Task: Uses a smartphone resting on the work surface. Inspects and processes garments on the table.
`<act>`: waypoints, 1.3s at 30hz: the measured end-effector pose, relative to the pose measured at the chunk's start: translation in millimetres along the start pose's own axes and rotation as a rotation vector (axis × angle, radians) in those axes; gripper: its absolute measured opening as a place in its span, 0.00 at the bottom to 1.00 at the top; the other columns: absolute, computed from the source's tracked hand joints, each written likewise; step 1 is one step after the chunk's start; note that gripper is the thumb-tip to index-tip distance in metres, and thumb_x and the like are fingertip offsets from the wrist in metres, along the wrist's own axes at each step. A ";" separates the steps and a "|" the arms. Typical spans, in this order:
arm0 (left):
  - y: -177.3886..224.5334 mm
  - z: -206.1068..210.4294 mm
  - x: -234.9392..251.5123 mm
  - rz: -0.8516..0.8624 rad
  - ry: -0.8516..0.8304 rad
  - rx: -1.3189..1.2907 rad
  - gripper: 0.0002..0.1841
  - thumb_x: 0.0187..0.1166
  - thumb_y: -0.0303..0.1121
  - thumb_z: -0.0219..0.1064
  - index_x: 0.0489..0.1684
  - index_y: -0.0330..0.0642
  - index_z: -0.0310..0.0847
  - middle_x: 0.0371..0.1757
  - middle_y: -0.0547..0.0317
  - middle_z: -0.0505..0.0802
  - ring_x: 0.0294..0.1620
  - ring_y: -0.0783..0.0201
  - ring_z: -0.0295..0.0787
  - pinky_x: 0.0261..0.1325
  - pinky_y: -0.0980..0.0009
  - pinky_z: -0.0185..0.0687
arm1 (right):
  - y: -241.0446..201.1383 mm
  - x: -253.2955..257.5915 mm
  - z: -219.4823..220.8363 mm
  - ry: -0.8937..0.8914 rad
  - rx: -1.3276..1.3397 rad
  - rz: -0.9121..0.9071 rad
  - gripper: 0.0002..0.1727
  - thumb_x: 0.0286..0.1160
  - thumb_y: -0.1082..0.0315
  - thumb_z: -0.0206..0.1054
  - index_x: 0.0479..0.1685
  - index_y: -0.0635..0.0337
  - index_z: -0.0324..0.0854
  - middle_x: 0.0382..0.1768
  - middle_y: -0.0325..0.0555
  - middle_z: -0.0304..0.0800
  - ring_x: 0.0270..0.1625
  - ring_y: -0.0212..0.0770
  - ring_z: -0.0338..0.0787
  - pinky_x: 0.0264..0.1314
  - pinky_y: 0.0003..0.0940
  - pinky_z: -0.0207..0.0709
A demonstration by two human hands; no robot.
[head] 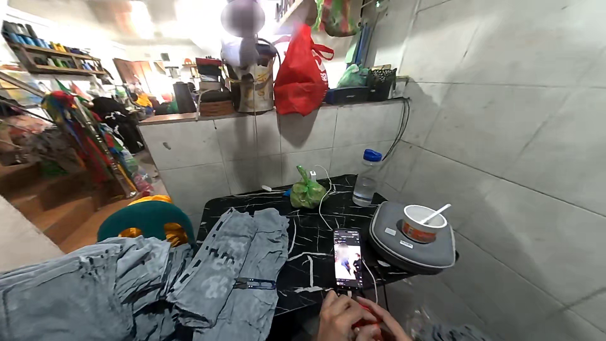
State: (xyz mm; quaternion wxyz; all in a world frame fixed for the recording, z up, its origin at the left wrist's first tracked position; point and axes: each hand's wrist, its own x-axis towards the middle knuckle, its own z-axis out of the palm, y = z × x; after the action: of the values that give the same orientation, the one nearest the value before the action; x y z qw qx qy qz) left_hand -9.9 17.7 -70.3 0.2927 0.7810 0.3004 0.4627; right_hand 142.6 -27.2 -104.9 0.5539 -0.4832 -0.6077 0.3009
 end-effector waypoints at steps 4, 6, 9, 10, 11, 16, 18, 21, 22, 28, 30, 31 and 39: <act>-0.2 5.3 3.8 -0.112 0.054 -0.109 0.13 0.80 0.27 0.66 0.59 0.33 0.86 0.52 0.48 0.93 0.54 0.56 0.87 0.61 0.59 0.81 | 5.5 -0.9 -0.8 0.018 -0.017 0.000 0.29 0.80 0.70 0.68 0.77 0.79 0.70 0.67 0.68 0.82 0.65 0.46 0.88 0.70 0.40 0.84; -4.5 3.0 7.3 -0.213 0.072 -0.267 0.17 0.87 0.25 0.50 0.69 0.28 0.74 0.59 0.46 0.90 0.61 0.58 0.87 0.67 0.58 0.83 | 2.0 -0.8 2.6 0.019 0.010 0.052 0.30 0.82 0.68 0.66 0.80 0.76 0.68 0.70 0.67 0.80 0.66 0.46 0.88 0.69 0.41 0.85; -9.3 4.5 11.3 -0.214 0.174 -0.407 0.18 0.87 0.20 0.46 0.73 0.25 0.68 0.61 0.49 0.92 0.51 0.66 0.91 0.54 0.68 0.86 | 0.2 -2.7 12.0 0.034 0.029 0.103 0.30 0.84 0.69 0.64 0.81 0.76 0.65 0.70 0.68 0.78 0.62 0.47 0.89 0.64 0.41 0.87; -9.1 6.9 11.4 -0.206 0.215 -0.463 0.19 0.86 0.18 0.48 0.74 0.24 0.66 0.63 0.47 0.92 0.54 0.63 0.92 0.57 0.66 0.88 | 4.2 -3.8 15.2 0.037 0.025 0.093 0.31 0.84 0.67 0.65 0.82 0.76 0.65 0.70 0.68 0.79 0.63 0.47 0.89 0.65 0.41 0.87; -8.7 10.2 11.1 -0.190 0.253 -0.535 0.20 0.85 0.15 0.50 0.74 0.22 0.62 0.66 0.42 0.91 0.62 0.57 0.92 0.66 0.60 0.88 | 7.1 -4.8 18.4 0.036 0.011 0.081 0.31 0.83 0.66 0.65 0.82 0.75 0.65 0.69 0.69 0.79 0.64 0.49 0.88 0.67 0.42 0.85; -12.9 30.3 4.3 -0.153 0.289 -0.601 0.25 0.82 0.12 0.52 0.76 0.21 0.50 0.80 0.29 0.77 0.80 0.49 0.79 0.82 0.57 0.76 | 5.4 -7.8 30.6 0.058 -0.115 0.022 0.28 0.82 0.68 0.65 0.79 0.74 0.71 0.61 0.69 0.83 0.61 0.52 0.88 0.67 0.44 0.83; -14.2 32.9 1.2 -0.169 0.247 -0.483 0.25 0.83 0.15 0.53 0.78 0.17 0.51 0.80 0.28 0.77 0.80 0.53 0.79 0.81 0.61 0.76 | 4.8 -8.3 32.0 0.080 -0.183 0.007 0.28 0.80 0.70 0.65 0.78 0.74 0.73 0.58 0.68 0.84 0.58 0.52 0.89 0.64 0.43 0.85; -14.7 34.4 -2.2 -0.207 0.209 -0.384 0.26 0.84 0.18 0.54 0.80 0.17 0.52 0.83 0.28 0.73 0.82 0.53 0.76 0.83 0.60 0.71 | 4.9 -9.6 32.2 0.104 -0.238 0.004 0.27 0.81 0.69 0.65 0.78 0.72 0.74 0.57 0.67 0.85 0.57 0.51 0.89 0.63 0.43 0.85; -14.9 35.1 -3.4 -0.206 0.202 -0.358 0.26 0.85 0.19 0.53 0.81 0.17 0.52 0.83 0.28 0.72 0.84 0.51 0.74 0.85 0.58 0.69 | 5.3 -9.8 33.0 0.119 -0.253 -0.004 0.27 0.80 0.69 0.65 0.77 0.73 0.75 0.55 0.67 0.85 0.56 0.52 0.89 0.62 0.43 0.85; -7.9 34.7 -6.7 -0.233 0.182 -0.287 0.30 0.87 0.21 0.48 0.88 0.20 0.45 0.88 0.28 0.65 0.87 0.51 0.70 0.82 0.56 0.73 | 3.6 -11.9 37.5 0.159 -0.379 -0.063 0.25 0.83 0.66 0.64 0.75 0.73 0.77 0.56 0.67 0.86 0.56 0.52 0.90 0.63 0.42 0.85; -4.6 33.8 -6.8 -0.248 0.177 -0.303 0.30 0.87 0.21 0.46 0.89 0.20 0.42 0.89 0.26 0.62 0.88 0.48 0.67 0.83 0.55 0.71 | 3.1 -12.3 40.1 0.186 -0.418 -0.076 0.24 0.84 0.66 0.64 0.75 0.72 0.77 0.55 0.66 0.86 0.54 0.51 0.90 0.62 0.41 0.86; -2.4 33.2 -6.5 -0.260 0.177 -0.305 0.31 0.87 0.21 0.46 0.89 0.20 0.42 0.89 0.26 0.61 0.88 0.47 0.67 0.83 0.55 0.71 | 3.3 -12.2 40.8 0.196 -0.437 -0.084 0.24 0.85 0.66 0.64 0.74 0.72 0.78 0.55 0.66 0.86 0.53 0.51 0.91 0.60 0.41 0.87; -3.0 18.5 -5.7 -0.359 0.076 -0.455 0.37 0.85 0.20 0.48 0.93 0.26 0.29 0.93 0.26 0.51 0.92 0.44 0.58 0.90 0.55 0.62 | 5.2 -13.3 42.3 0.203 -0.467 -0.138 0.23 0.83 0.68 0.65 0.72 0.73 0.79 0.56 0.67 0.85 0.51 0.49 0.91 0.56 0.36 0.88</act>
State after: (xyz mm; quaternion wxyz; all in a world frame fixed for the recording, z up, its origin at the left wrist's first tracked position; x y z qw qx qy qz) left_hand 3.9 12.1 -83.1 0.5258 0.6119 0.3330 0.4881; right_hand 102.1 -30.5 -123.3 0.5048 -0.5830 -0.6334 0.0637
